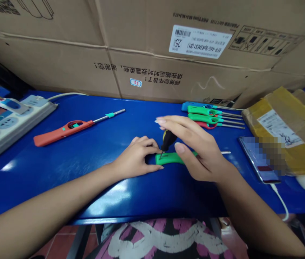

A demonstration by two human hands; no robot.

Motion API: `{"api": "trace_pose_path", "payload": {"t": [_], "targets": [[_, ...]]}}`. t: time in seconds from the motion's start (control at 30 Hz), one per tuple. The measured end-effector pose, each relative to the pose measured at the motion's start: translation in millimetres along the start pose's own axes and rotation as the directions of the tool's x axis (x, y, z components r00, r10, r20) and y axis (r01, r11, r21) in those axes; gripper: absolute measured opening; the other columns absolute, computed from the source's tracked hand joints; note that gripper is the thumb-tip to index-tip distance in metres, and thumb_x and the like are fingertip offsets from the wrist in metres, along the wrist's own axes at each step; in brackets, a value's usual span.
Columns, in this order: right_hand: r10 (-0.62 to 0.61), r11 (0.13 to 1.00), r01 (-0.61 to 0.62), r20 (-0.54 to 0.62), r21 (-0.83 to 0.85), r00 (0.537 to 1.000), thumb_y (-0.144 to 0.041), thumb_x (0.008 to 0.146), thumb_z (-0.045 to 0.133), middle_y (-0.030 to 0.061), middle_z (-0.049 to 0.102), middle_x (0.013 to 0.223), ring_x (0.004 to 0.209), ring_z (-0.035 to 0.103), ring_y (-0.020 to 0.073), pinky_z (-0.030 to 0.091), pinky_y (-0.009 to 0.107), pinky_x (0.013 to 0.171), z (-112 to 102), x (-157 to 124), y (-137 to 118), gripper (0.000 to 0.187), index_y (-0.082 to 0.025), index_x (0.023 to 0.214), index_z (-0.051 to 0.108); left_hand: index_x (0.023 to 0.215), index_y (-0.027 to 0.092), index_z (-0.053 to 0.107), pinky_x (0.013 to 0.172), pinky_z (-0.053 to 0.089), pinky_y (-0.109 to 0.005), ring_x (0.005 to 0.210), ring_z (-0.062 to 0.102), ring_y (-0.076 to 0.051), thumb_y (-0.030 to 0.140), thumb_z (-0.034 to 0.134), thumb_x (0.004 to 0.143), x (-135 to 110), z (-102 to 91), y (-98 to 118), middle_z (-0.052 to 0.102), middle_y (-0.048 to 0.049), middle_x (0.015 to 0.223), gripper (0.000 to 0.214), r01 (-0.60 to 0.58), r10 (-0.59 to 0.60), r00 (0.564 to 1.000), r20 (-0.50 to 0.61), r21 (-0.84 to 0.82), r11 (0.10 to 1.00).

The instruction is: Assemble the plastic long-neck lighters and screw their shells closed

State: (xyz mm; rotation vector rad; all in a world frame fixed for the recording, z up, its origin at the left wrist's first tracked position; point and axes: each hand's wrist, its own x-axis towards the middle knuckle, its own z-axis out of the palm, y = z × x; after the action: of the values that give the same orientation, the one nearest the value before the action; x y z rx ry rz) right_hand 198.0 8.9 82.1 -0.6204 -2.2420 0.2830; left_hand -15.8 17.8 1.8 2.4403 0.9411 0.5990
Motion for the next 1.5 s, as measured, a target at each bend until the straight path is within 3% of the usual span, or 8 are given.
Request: {"api": "trace_pose_path", "payload": {"t": [0.23, 0.4, 0.6, 0.77, 0.93, 1.13, 1.37, 1.5], "targets": [[-0.05, 0.996, 0.034, -0.198, -0.087, 0.979, -0.027, 0.087, 0.075, 0.0052, 0.07, 0.095, 0.091, 0.067, 0.0197, 0.057, 0.034, 0.085, 5, 0, 3, 0.026, -0.02, 0.11, 0.065, 0.101, 0.024, 0.073, 0.081, 0.036, -0.038, 0.097, 0.059, -0.024, 0.051, 0.075, 0.083, 0, 0.0, 1, 0.069, -0.0036, 0.107, 0.032, 0.012, -0.012, 1.0, -0.003, -0.006, 1.0], [0.038, 0.996, -0.04, 0.024, 0.086, 0.999, -0.019, 0.101, 0.048, 0.0118, 0.063, 0.138, 0.12, 0.064, 0.022, 0.054, 0.039, 0.102, 0, -2, -2, 0.038, -0.019, 0.138, 0.054, 0.108, 0.026, 0.074, 0.086, 0.037, -0.041, 0.102, 0.059, -0.027, 0.054, 0.075, 0.082, -1, 1.1, 0, 0.068, -0.0053, 0.111, 0.037, 0.021, -0.021, 1.0, -0.009, 0.008, 1.0], [-0.021, 1.0, 0.017, -0.211, -0.025, 0.977, -0.028, 0.09, 0.073, 0.0042, 0.074, 0.091, 0.084, 0.069, 0.0172, 0.059, 0.031, 0.08, 4, 0, -2, 0.026, -0.02, 0.114, 0.068, 0.106, 0.026, 0.073, 0.086, 0.038, -0.04, 0.102, 0.06, -0.026, 0.052, 0.075, 0.083, 0, 0.2, 2, 0.069, -0.0046, 0.112, 0.034, 0.025, -0.025, 1.0, -0.004, -0.015, 1.0], [0.018, 0.989, -0.016, -0.013, 0.145, 1.0, -0.021, 0.099, 0.054, 0.0107, 0.071, 0.122, 0.111, 0.068, 0.021, 0.056, 0.039, 0.096, 2, 1, -3, 0.037, -0.018, 0.136, 0.058, 0.105, 0.025, 0.073, 0.09, 0.038, -0.043, 0.105, 0.059, -0.028, 0.052, 0.075, 0.083, 0, 1.1, 1, 0.069, -0.0065, 0.116, 0.035, 0.013, -0.014, 1.0, -0.021, -0.013, 1.0], [-0.056, 0.998, 0.047, -0.234, -0.046, 0.971, -0.024, 0.09, 0.071, 0.0035, 0.073, 0.089, 0.082, 0.069, 0.0179, 0.059, 0.032, 0.077, 3, 0, -2, 0.026, -0.023, 0.117, 0.069, 0.103, 0.026, 0.073, 0.084, 0.038, -0.04, 0.099, 0.06, -0.025, 0.053, 0.075, 0.083, 0, 1.9, 0, 0.07, -0.0039, 0.105, 0.034, 0.016, -0.017, 1.0, -0.016, -0.023, 1.0], [-0.022, 1.0, 0.022, 0.03, -0.004, 0.999, -0.015, 0.099, 0.046, 0.0118, 0.067, 0.128, 0.112, 0.066, 0.0209, 0.055, 0.039, 0.097, -4, -3, -3, 0.049, -0.016, 0.148, 0.046, 0.108, 0.025, 0.073, 0.088, 0.038, -0.041, 0.104, 0.06, -0.028, 0.054, 0.075, 0.083, 0, -0.6, 2, 0.069, -0.0064, 0.115, 0.038, 0.024, -0.024, 1.0, -0.009, -0.002, 1.0], [-0.061, 0.986, 0.022, -0.234, -0.164, 0.97, -0.031, 0.092, 0.07, 0.0031, 0.067, 0.086, 0.078, 0.063, 0.0167, 0.058, 0.032, 0.075, 9, 2, -3, 0.031, -0.021, 0.121, 0.067, 0.102, 0.024, 0.074, 0.093, 0.04, -0.044, 0.105, 0.061, -0.027, 0.051, 0.075, 0.083, 0, 1.0, 1, 0.069, -0.0067, 0.116, 0.033, 0.019, -0.019, 1.0, -0.022, -0.007, 1.0], [0.014, 1.0, -0.014, -0.023, 0.013, 1.0, -0.017, 0.099, 0.049, 0.0123, 0.064, 0.129, 0.116, 0.063, 0.0222, 0.054, 0.04, 0.098, 2, 3, -8, 0.035, -0.017, 0.132, 0.061, 0.105, 0.025, 0.074, 0.096, 0.041, -0.047, 0.11, 0.059, -0.03, 0.049, 0.076, 0.082, 0, 1.1, 1, 0.068, -0.0077, 0.12, 0.034, 0.013, -0.014, 0.999, -0.036, -0.023, 1.0]]}}
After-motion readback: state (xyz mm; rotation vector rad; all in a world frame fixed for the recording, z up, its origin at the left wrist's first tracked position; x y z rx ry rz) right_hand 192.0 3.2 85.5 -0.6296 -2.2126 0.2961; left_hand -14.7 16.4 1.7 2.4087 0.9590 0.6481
